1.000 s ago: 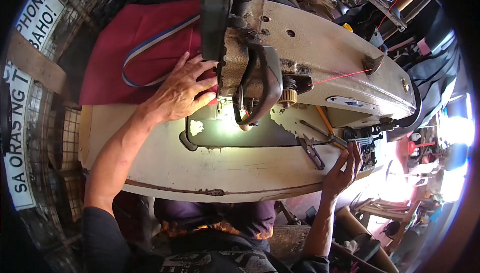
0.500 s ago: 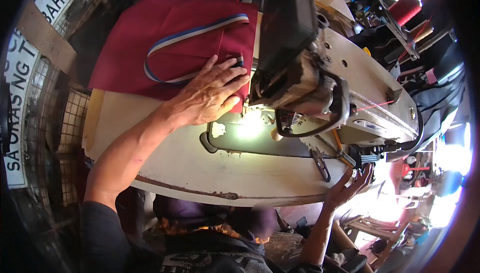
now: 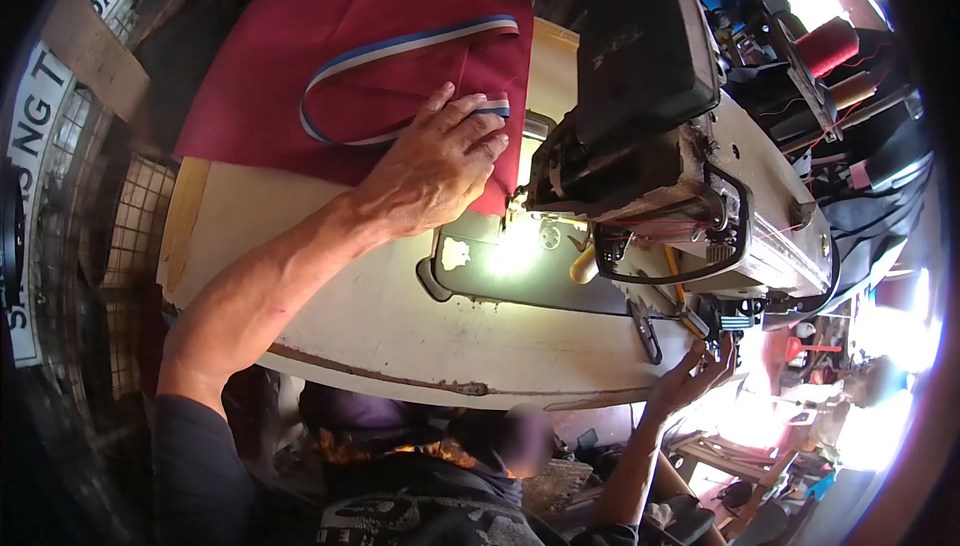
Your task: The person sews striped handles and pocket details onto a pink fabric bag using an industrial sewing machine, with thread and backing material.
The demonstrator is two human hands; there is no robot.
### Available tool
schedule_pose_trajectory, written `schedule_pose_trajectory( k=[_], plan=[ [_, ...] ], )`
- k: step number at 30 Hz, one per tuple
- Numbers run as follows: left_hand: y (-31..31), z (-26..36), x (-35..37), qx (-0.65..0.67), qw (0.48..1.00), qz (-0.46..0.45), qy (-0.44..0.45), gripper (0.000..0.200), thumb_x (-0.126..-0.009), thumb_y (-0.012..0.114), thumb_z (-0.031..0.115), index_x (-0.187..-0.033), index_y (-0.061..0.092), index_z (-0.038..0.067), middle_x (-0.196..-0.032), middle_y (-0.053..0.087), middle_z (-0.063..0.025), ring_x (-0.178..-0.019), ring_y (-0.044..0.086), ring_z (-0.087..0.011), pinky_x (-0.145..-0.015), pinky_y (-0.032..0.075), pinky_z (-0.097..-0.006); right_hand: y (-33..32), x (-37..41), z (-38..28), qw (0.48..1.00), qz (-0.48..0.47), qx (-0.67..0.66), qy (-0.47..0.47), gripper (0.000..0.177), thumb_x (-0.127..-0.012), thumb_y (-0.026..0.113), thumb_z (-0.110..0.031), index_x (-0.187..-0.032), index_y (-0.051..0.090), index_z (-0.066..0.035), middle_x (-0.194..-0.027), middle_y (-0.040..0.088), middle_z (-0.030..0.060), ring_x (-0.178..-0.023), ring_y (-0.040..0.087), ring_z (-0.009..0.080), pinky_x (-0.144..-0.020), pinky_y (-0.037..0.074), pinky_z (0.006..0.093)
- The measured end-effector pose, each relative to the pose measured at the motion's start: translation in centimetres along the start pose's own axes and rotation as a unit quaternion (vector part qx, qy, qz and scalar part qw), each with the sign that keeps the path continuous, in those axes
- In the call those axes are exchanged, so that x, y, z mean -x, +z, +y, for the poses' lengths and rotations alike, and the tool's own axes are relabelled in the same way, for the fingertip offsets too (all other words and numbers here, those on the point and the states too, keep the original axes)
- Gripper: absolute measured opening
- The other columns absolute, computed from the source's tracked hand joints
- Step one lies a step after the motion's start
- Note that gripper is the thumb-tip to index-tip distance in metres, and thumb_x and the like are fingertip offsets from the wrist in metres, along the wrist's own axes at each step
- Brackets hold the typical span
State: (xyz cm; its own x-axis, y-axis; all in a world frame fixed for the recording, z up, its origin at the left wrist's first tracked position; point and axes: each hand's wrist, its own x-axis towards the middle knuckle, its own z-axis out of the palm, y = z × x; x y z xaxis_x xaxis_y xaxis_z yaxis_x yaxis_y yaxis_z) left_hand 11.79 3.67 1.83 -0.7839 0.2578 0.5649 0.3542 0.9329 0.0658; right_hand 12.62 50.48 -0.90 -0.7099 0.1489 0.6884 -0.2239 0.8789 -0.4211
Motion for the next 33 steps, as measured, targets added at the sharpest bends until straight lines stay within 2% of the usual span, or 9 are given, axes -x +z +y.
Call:
schedule_pose_trajectory(
  k=[7, 9, 12, 14, 15, 18, 21, 25, 33],
  plan=[
    [-2.0, 0.3, -0.2, -0.019, 0.999, 0.038, 0.032, 0.032, -0.087, 0.068, 0.015, -0.115, 0.071, 0.000, -0.127, 0.064, -0.0155, -0.130, 0.055, -0.0321, -0.118, 0.035, -0.0593, 0.6, -0.4, 4.8, 1.000, 0.011, 0.000, -0.009, 0.039, -0.104, 0.061, -0.017, -0.141, 0.057, -0.005, -0.139, 0.060, 0.0159, -0.116, 0.062, 0.0246, -0.092, 0.052, 0.0382],
    [-5.5, 1.7, -0.3, 0.078, 0.996, 0.044, 0.028, 0.022, -0.084, 0.070, 0.018, -0.099, 0.068, 0.001, -0.102, 0.064, -0.0153, -0.106, 0.061, -0.0318, -0.102, 0.047, -0.0567, 1.1, -0.5, 7.3, 0.997, 0.021, -0.044, -0.054, 0.038, -0.104, 0.063, -0.018, -0.139, 0.059, -0.003, -0.141, 0.059, 0.0168, -0.114, 0.064, 0.0258, -0.090, 0.054, 0.0403],
    [-10.1, 8.6, 2.9, 0.144, 0.967, 0.207, -0.033, 0.027, -0.087, 0.066, 0.017, -0.108, 0.067, 0.000, -0.103, 0.062, -0.0175, -0.094, 0.063, -0.0338, -0.078, 0.054, -0.0447, 1.9, -2.0, 9.4, 0.998, -0.008, -0.057, -0.005, 0.039, -0.103, 0.066, -0.024, -0.135, 0.061, -0.002, -0.134, 0.063, 0.0188, -0.112, 0.065, 0.0295, -0.090, 0.055, 0.0436],
    [-13.1, 14.4, 10.0, 0.232, 0.966, 0.111, -0.026, 0.034, -0.092, 0.066, 0.018, -0.118, 0.065, -0.004, -0.101, 0.060, -0.0183, -0.093, 0.064, -0.0330, -0.078, 0.054, -0.0451, 2.4, -2.2, 9.7, 0.999, -0.006, -0.050, -0.004, 0.040, -0.103, 0.066, -0.025, -0.135, 0.061, -0.002, -0.133, 0.063, 0.0189, -0.112, 0.065, 0.0297, -0.090, 0.055, 0.0436],
    [-13.2, 16.0, 13.3, 0.441, 0.898, 0.015, -0.011, 0.031, -0.097, 0.065, 0.019, -0.118, 0.065, -0.004, -0.103, 0.061, -0.0184, -0.097, 0.064, -0.0320, -0.080, 0.055, -0.0440, 2.6, -2.2, 9.8, 0.999, -0.003, -0.041, -0.005, 0.040, -0.103, 0.066, -0.025, -0.135, 0.062, -0.002, -0.133, 0.063, 0.0190, -0.112, 0.065, 0.0297, -0.090, 0.055, 0.0437],
    [-12.6, 19.2, 24.1, 0.562, 0.819, -0.095, -0.066, 0.028, -0.097, 0.068, 0.018, -0.117, 0.067, -0.002, -0.107, 0.064, -0.0169, -0.094, 0.067, -0.0328, -0.083, 0.057, -0.0440, 3.0, -2.6, 9.8, 0.999, 0.010, -0.029, -0.016, 0.040, -0.103, 0.066, -0.025, -0.134, 0.062, -0.001, -0.132, 0.063, 0.0191, -0.112, 0.065, 0.0300, -0.090, 0.055, 0.0438],
    [-11.4, 20.0, 35.9, 0.429, 0.814, -0.191, -0.341, 0.024, -0.099, 0.065, 0.019, -0.118, 0.069, 0.004, -0.107, 0.068, -0.0135, -0.100, 0.068, -0.0320, -0.084, 0.057, -0.0431, 3.4, -2.8, 9.7, 0.999, 0.011, -0.024, -0.021, 0.040, -0.103, 0.066, -0.026, -0.133, 0.062, -0.001, -0.132, 0.063, 0.0192, -0.112, 0.065, 0.0302, -0.090, 0.055, 0.0439],
    [-10.4, 19.9, 46.6, 0.319, 0.696, -0.092, -0.637, 0.024, -0.095, 0.061, 0.017, -0.113, 0.071, 0.004, -0.110, 0.070, -0.0179, -0.105, 0.067, -0.0362, -0.094, 0.053, -0.0467, 3.7, -3.2, 9.9, 0.999, 0.011, -0.009, -0.038, 0.040, -0.102, 0.066, -0.027, -0.133, 0.062, -0.001, -0.131, 0.063, 0.0194, -0.111, 0.065, 0.0306, -0.090, 0.055, 0.0440],
    [-16.7, 20.5, 59.0, -0.009, 0.654, -0.379, -0.654, 0.036, -0.092, 0.069, 0.024, -0.125, 0.068, 0.011, -0.126, 0.063, -0.0189, -0.117, 0.060, -0.0412, -0.102, 0.048, -0.0545, 4.5, -4.1, 8.4, 0.997, 0.008, 0.029, -0.070, 0.041, -0.102, 0.067, -0.028, -0.131, 0.063, 0.000, -0.129, 0.064, 0.0198, -0.111, 0.065, 0.0312, -0.091, 0.055, 0.0442]
  ],
)
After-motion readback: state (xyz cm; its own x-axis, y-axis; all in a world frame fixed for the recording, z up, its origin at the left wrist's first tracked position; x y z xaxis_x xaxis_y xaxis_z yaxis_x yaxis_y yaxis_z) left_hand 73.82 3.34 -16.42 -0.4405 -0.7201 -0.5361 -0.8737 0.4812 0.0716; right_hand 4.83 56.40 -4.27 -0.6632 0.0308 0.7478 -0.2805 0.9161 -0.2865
